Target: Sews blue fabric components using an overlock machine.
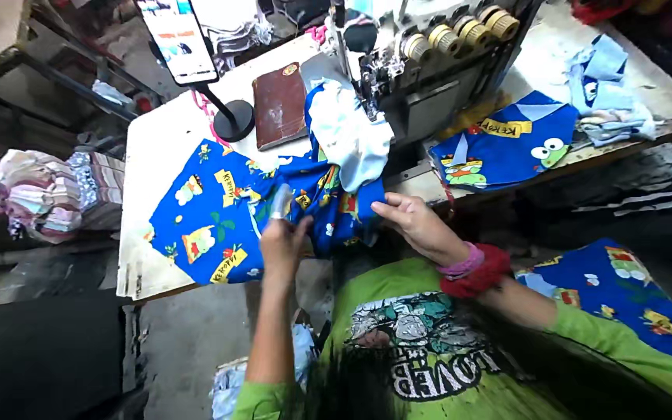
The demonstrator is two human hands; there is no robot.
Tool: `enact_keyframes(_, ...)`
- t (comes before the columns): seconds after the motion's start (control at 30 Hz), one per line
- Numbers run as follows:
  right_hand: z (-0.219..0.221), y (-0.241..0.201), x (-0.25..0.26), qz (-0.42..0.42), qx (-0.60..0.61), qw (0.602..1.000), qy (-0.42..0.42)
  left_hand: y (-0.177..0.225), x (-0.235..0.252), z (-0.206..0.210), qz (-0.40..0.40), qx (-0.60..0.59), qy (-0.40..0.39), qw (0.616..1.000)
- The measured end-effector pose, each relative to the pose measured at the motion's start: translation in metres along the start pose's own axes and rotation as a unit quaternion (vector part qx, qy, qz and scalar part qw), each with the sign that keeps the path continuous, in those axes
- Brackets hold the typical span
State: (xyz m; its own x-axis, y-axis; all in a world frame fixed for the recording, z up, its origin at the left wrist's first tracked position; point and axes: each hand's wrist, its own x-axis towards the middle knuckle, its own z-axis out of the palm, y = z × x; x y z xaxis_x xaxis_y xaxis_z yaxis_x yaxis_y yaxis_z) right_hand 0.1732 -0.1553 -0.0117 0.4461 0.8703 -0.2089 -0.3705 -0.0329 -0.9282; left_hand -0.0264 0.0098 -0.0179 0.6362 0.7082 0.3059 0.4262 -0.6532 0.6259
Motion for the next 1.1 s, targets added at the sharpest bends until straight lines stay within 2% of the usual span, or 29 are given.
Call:
enact_keyframes(0.03,-0.007,-0.002,-0.003,-0.001,-0.024,1.0,0.017,-0.005,-0.008,0.014,-0.025,-0.024,0.007,0.999)
enact_keyframes(0.1,-0.017,-0.006,-0.005,-0.014,-0.066,0.996,0.062,-0.002,-0.007,0.006,-0.07,-0.12,0.102,0.985)
enact_keyframes(0.17,-0.012,-0.008,-0.005,-0.017,-0.05,0.995,0.086,-0.002,0.009,-0.028,-0.053,-0.172,0.208,0.961)
enact_keyframes(0.2,-0.002,-0.006,-0.002,-0.017,-0.031,0.996,0.086,-0.008,0.022,-0.043,-0.016,-0.161,0.223,0.961)
enact_keyframes(0.3,0.035,0.012,0.012,-0.003,0.047,0.996,0.07,-0.02,0.058,-0.057,0.142,-0.062,0.146,0.977)
enact_keyframes(0.37,0.047,0.013,0.016,0.0,0.08,0.994,0.073,0.008,0.072,-0.035,0.248,-0.016,0.082,0.965)
enact_keyframes(0.47,0.043,0.008,0.005,-0.007,0.073,0.994,0.077,0.04,0.075,0.021,0.29,-0.012,-0.031,0.957)
enact_keyframes(0.53,0.033,0.005,0.0,-0.023,0.052,0.996,0.069,0.05,0.081,0.033,0.272,-0.042,-0.065,0.959)
enact_keyframes(0.67,0.007,0.003,-0.007,0.018,0.073,0.996,0.038,0.086,0.09,0.004,0.167,-0.123,-0.139,0.968)
enact_keyframes(0.87,-0.038,-0.034,-0.024,0.025,0.058,0.998,-0.014,0.142,0.096,-0.001,0.152,-0.045,-0.164,0.974)
enact_keyframes(1.0,-0.053,-0.044,-0.005,0.024,0.024,0.999,-0.033,0.144,0.098,0.015,0.126,-0.005,-0.179,0.976)
enact_keyframes(1.1,-0.053,-0.036,0.019,0.013,-0.004,1.0,-0.023,0.14,0.099,0.033,0.109,0.024,-0.193,0.975)
